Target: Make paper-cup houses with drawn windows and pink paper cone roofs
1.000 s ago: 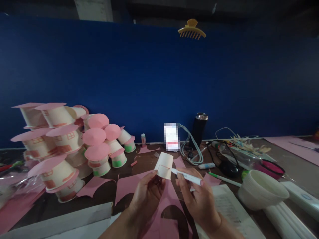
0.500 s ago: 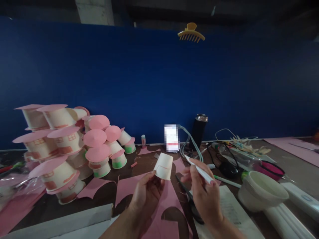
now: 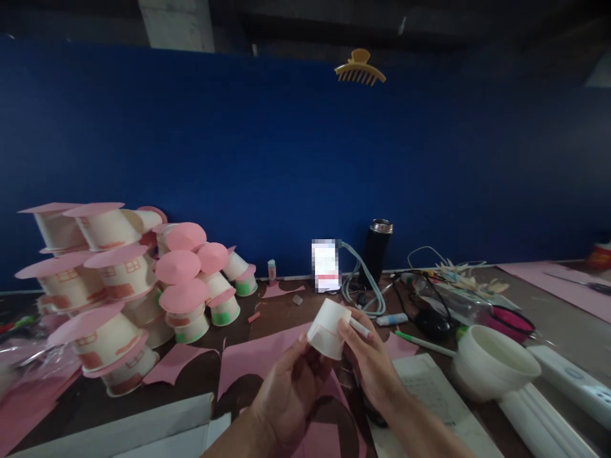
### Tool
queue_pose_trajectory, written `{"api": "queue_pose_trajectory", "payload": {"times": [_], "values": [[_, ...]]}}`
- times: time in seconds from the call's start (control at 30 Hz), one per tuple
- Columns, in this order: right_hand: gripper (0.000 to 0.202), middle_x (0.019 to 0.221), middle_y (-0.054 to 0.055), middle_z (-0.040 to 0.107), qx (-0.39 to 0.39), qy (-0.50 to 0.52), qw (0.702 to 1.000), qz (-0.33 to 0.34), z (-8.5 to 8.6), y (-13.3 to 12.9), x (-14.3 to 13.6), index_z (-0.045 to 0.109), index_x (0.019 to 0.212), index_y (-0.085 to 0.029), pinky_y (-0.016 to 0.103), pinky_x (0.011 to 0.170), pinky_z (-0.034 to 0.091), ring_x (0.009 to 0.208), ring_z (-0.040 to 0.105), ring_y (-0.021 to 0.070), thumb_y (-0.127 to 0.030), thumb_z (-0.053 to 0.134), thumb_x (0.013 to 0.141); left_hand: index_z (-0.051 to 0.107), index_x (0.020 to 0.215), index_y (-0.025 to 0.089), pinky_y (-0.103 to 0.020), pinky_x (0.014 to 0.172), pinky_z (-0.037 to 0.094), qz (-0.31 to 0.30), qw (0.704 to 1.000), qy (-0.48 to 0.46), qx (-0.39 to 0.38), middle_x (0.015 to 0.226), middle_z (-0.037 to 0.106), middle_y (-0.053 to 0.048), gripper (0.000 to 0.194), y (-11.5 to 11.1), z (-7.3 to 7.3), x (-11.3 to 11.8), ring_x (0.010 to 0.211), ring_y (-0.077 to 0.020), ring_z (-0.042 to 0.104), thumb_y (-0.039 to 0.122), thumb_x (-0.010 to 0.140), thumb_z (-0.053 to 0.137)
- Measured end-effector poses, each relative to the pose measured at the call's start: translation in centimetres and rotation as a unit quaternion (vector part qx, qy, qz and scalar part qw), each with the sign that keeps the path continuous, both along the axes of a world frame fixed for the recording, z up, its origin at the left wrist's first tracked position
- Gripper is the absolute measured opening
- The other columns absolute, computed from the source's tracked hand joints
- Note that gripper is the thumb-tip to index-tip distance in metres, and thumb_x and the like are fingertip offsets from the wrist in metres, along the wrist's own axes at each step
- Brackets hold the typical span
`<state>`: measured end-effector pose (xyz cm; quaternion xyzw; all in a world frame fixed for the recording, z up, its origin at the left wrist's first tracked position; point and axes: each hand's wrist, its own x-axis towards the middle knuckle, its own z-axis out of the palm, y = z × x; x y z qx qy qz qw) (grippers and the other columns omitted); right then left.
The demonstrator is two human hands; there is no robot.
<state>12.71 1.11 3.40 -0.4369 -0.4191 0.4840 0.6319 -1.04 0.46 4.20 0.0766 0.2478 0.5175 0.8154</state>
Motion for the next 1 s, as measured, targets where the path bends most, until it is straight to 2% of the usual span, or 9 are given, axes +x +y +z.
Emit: {"api": "queue_pose_trajectory", "payload": {"times": [0.1,0.2,0.37,0.43,0.47,0.57,0.7,0.9,1.0], "values": [[0.044,0.092,0.002,0.069,-0.007,-0.008,1.0,-0.007,0.1,0.0,0.1,0.052,0.113,-0.022,0.027,0.063,0.054,0.077,0.068,0.0187,-0.047,0.067,0.079,0.065,0.087,0.009,-0.025,0.069,0.056,-0.037,0.999,0.021,-0.003,0.086,0.071,-0.01,0.007,-0.6,-0.3,0.4,0.071,-0.0143,0.067,0.01,0.08,0.063],[0.048,0.091,0.004,0.071,-0.006,-0.03,0.999,-0.024,0.2,0.1,0.2,0.055,0.112,-0.02,0.029,0.06,0.055,0.075,0.069,0.0207,-0.047,0.071,0.075,0.064,0.086,0.007,-0.019,0.06,0.054,-0.024,0.998,0.052,-0.024,0.079,0.069,-0.008,0.01,-0.7,-0.3,0.7,0.061,-0.0106,0.064,0.006,0.077,0.066],[0.047,0.102,0.008,0.07,0.048,-0.062,0.986,-0.144,0.8,0.6,0.9,0.051,0.114,-0.02,0.036,0.077,0.056,0.094,0.068,0.023,-0.047,0.067,0.079,0.064,0.087,0.003,-0.02,0.061,0.056,0.027,0.997,0.044,-0.049,0.073,0.066,-0.009,0.009,0.1,-0.5,0.6,0.059,-0.0101,0.061,0.003,0.078,0.062],[0.038,0.096,0.007,0.071,0.082,-0.081,0.976,-0.183,1.3,0.3,1.0,0.052,0.111,-0.021,0.036,0.078,0.056,0.088,0.069,0.0209,-0.045,0.062,0.083,0.064,0.086,0.003,-0.02,0.063,0.056,0.042,0.998,0.024,-0.048,0.075,0.066,-0.009,0.008,0.5,-0.7,0.5,0.06,-0.0096,0.062,0.002,0.079,0.061],[0.032,0.091,0.006,0.071,0.113,-0.128,0.966,-0.192,1.5,-0.1,1.0,0.055,0.108,-0.02,0.035,0.074,0.057,0.081,0.069,0.0196,-0.042,0.059,0.086,0.064,0.085,0.003,-0.019,0.063,0.056,0.048,0.998,0.015,-0.045,0.077,0.067,-0.01,0.008,0.6,-0.9,0.5,0.061,-0.0091,0.062,0.001,0.079,0.059],[0.023,0.082,0.004,0.069,0.19,-0.236,0.941,-0.149,1.8,-1.4,0.6,0.058,0.111,-0.023,0.029,0.056,0.056,0.059,0.064,0.0148,-0.033,0.053,0.091,0.064,0.08,0.003,-0.018,0.063,0.056,0.058,0.998,0.005,-0.028,0.076,0.066,-0.009,0.007,0.9,-1.4,0.4,0.061,-0.0088,0.062,0.0,0.08,0.058],[0.017,0.088,0.005,0.07,0.267,-0.367,0.883,-0.118,1.5,-2.5,0.4,0.061,0.106,-0.026,0.031,0.057,0.056,0.064,0.066,0.0175,-0.027,0.055,0.09,0.065,0.077,0.004,-0.021,0.069,0.058,0.06,0.998,0.001,0.001,0.074,0.067,-0.008,0.006,1.0,-2.0,0.3,0.065,-0.0102,0.063,0.003,0.08,0.06],[0.014,0.084,0.004,0.069,0.275,-0.454,0.835,-0.148,1.9,-2.5,0.4,0.061,0.101,-0.021,0.028,0.066,0.055,0.069,0.068,0.0164,-0.025,0.051,0.092,0.065,0.074,0.003,-0.02,0.064,0.057,0.064,0.997,0.009,-0.034,0.069,0.066,-0.008,0.01,0.9,-1.3,0.2,0.061,-0.0096,0.063,0.001,0.081,0.058],[0.015,0.085,0.005,0.07,0.273,-0.47,0.824,-0.158,1.9,-2.3,0.4,0.062,0.099,-0.02,0.029,0.066,0.056,0.07,0.069,0.0174,-0.027,0.051,0.092,0.064,0.073,0.003,-0.019,0.063,0.057,0.06,0.997,0.012,-0.042,0.067,0.066,-0.008,0.01,0.9,-1.0,0.1,0.059,-0.0091,0.063,0.0,0.08,0.058]]}}
